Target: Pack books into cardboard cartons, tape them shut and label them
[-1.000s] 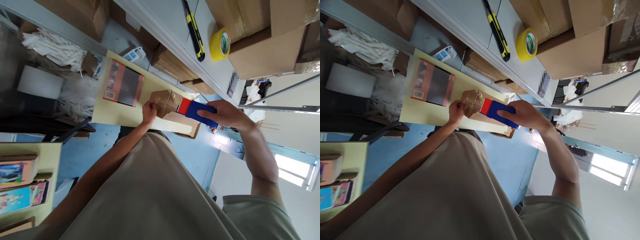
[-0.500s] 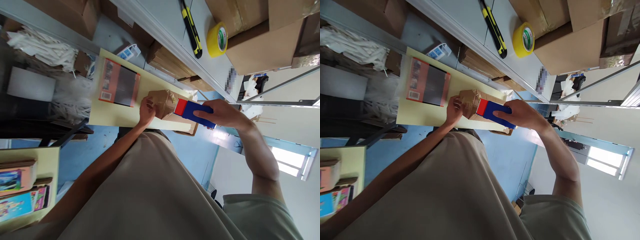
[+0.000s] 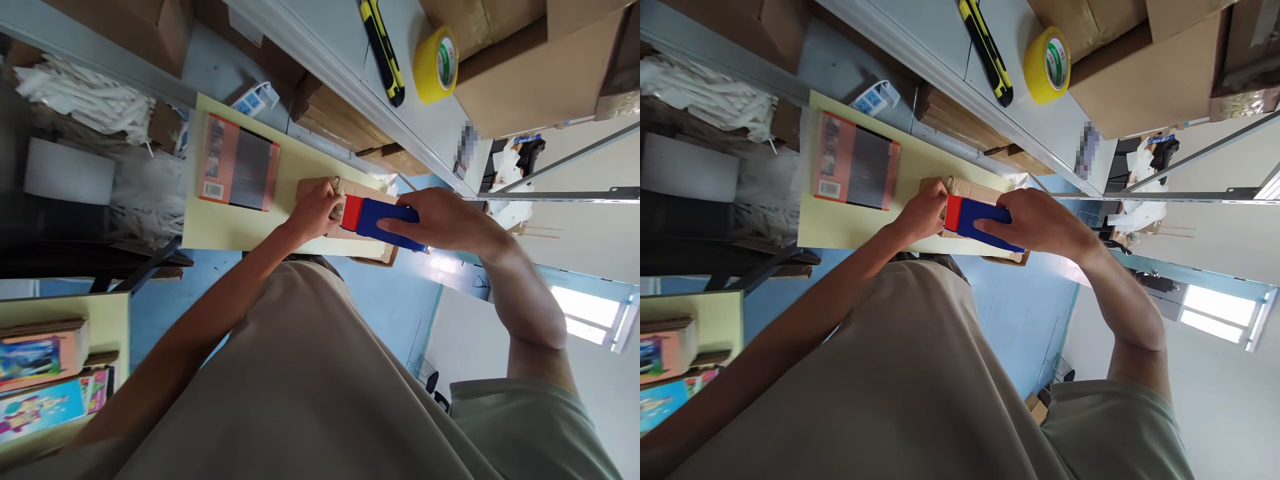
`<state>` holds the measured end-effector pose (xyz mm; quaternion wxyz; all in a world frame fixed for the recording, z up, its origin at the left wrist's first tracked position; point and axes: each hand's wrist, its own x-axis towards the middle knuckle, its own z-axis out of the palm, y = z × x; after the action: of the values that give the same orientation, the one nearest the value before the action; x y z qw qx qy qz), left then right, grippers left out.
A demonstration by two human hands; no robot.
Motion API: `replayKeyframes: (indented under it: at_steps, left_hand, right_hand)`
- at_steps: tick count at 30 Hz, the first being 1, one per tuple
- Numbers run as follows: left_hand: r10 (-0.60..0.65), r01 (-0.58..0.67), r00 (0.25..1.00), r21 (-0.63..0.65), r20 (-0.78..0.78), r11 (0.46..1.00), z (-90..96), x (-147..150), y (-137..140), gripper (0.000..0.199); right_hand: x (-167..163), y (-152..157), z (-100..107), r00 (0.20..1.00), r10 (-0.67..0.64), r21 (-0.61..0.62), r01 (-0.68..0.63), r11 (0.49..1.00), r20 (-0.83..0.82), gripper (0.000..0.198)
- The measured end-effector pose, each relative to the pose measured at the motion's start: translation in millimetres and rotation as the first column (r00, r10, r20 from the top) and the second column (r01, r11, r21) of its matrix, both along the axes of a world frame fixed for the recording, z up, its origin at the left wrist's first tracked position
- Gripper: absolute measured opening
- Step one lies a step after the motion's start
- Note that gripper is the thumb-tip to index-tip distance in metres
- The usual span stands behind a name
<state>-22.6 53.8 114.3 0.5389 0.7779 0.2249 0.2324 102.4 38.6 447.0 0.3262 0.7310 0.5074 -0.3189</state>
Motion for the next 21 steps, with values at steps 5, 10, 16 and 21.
replayKeyframes:
  at_steps: [5, 10, 16, 21]
  left_hand:
    - [0.024, -0.026, 0.997, -0.031, -0.071, 0.999, -3.1, -5, -6, 0.032]
    - [0.026, -0.028, 0.989, -0.010, -0.144, 1.000, 2.9, -10, -9, 0.037]
    - [0.037, -0.035, 0.984, 0.018, -0.171, 0.999, 4.2, -16, -9, 0.043]
    - [0.040, -0.033, 0.982, 0.039, -0.187, 0.999, 3.0, -20, -10, 0.045]
  right_hand:
    - [11, -6, -2, 1.000, 0.029, -0.005, -0.029, 1.000, 0.003, 0.056]
    - [38, -14, -6, 1.000, 0.014, -0.039, -0.013, 0.999, 0.017, 0.061]
    - [69, -24, -26, 0.997, -0.065, -0.098, 0.068, 0.993, 0.031, 0.061]
    - [102, -39, -67, 0.996, -0.086, -0.083, 0.087, 0.993, 0.015, 0.059]
